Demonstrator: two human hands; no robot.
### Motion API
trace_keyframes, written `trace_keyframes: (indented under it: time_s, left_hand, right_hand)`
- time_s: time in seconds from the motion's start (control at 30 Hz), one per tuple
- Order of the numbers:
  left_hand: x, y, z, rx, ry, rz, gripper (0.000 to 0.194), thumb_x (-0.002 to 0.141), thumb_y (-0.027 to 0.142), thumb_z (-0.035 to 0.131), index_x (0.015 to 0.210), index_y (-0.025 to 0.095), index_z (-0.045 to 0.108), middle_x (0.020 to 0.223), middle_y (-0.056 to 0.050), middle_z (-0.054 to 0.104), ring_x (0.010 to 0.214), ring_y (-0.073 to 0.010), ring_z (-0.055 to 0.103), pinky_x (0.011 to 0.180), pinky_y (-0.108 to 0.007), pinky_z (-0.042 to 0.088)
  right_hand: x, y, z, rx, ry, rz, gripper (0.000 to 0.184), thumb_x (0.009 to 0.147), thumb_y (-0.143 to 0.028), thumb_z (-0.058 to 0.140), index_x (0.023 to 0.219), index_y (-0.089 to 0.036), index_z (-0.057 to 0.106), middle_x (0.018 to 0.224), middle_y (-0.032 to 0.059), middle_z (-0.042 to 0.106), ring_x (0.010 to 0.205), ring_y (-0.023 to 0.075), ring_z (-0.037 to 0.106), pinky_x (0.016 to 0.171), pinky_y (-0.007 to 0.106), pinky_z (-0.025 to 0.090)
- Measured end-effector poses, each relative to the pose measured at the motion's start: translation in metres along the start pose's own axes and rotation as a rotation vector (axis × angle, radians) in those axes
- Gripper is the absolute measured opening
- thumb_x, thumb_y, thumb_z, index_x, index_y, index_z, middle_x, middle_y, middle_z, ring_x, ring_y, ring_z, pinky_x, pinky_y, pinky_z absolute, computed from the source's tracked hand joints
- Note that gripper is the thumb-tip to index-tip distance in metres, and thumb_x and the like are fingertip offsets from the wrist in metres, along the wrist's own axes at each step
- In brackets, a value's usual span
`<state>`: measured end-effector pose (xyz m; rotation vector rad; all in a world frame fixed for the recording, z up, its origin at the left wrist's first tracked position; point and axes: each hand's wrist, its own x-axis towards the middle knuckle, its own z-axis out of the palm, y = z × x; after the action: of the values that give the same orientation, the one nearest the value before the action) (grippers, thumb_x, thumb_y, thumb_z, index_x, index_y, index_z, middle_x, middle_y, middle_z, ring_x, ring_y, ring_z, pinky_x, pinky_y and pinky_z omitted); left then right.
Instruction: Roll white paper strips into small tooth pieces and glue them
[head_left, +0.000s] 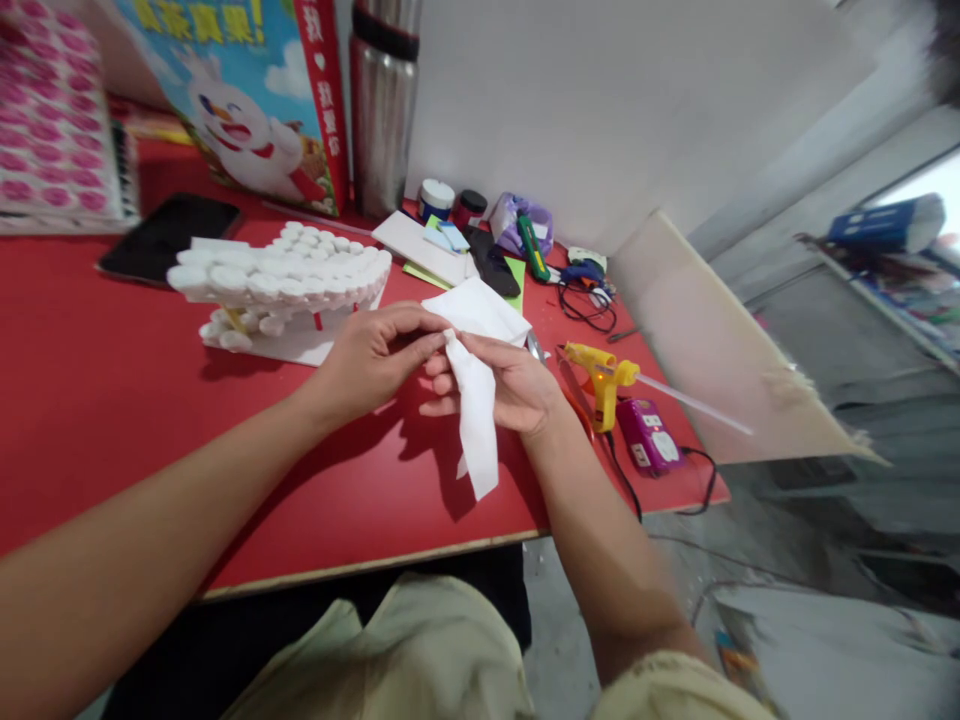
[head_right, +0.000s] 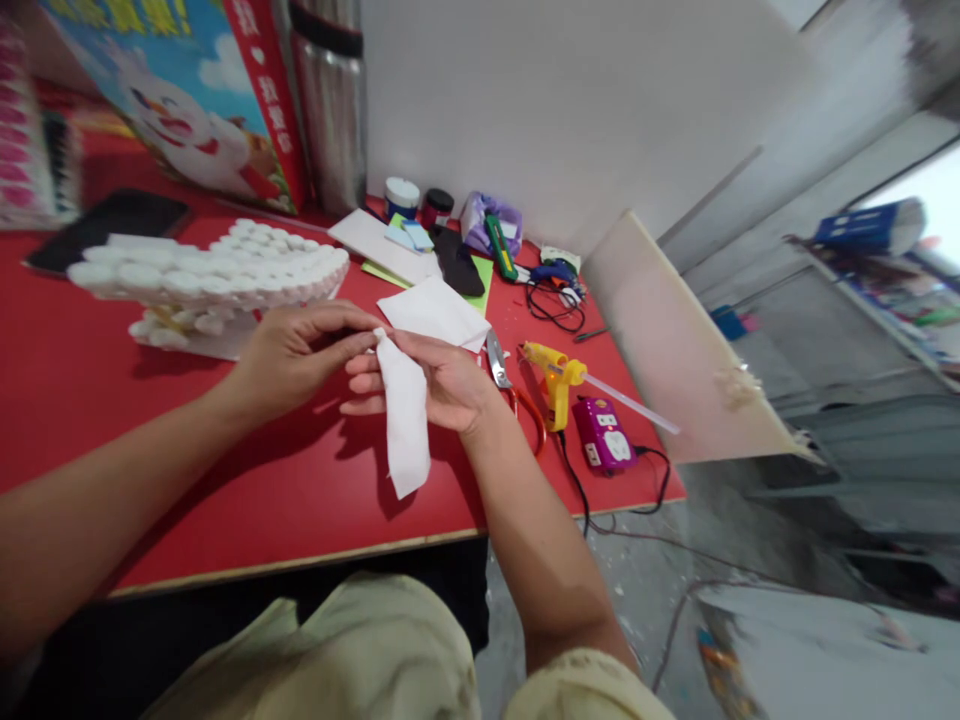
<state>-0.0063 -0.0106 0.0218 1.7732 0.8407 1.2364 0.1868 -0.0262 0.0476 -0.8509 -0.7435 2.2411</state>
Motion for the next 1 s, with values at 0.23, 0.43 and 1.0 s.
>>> trace_keyframes:
  time_s: [0.23,0.43,1.0]
  left_hand:
    - [-0.001,0.0,0.003,-0.064,0.042,-0.181,0.019,0.087,0.033,0.074,0.094,0.017,0.08,0.087,-0.006,0.079,0.077,-0.0186,0.07,0.072,-0.029,0.055]
    - [-0.002,0.0,0.006,0.019,0.084,-0.234,0.017,0.087,0.029,0.07,0.09,0.016,0.081,0.082,-0.005,0.078,0.072,-0.0169,0.067,0.07,-0.028,0.053]
    - [0.0,-0.006,0.001,-0.017,0.084,-0.104,0.014,0.089,0.031,0.072,0.092,0.02,0.08,0.094,-0.006,0.08,0.086,-0.021,0.071,0.085,-0.033,0.057]
  right_hand:
    - [0.008,0.016,0.003,-0.561,0.306,-0.361,0.016,0.096,-0.036,0.067,0.1,-0.021,0.063,0.068,-0.0055,0.058,0.052,0.0082,0.041,0.05,0.02,0.032]
    - [0.013,0.03,0.002,-1.379,0.677,-0.725,0.027,0.096,-0.038,0.059,0.075,-0.02,0.056,0.065,-0.0019,0.055,0.061,0.0133,0.047,0.06,0.028,0.031]
    - [0.003,-0.004,-0.01,-0.128,0.071,-0.015,0.041,0.112,-0.036,0.03,0.114,-0.014,0.064,0.089,0.0122,0.078,0.075,0.0212,0.076,0.08,0.044,0.066]
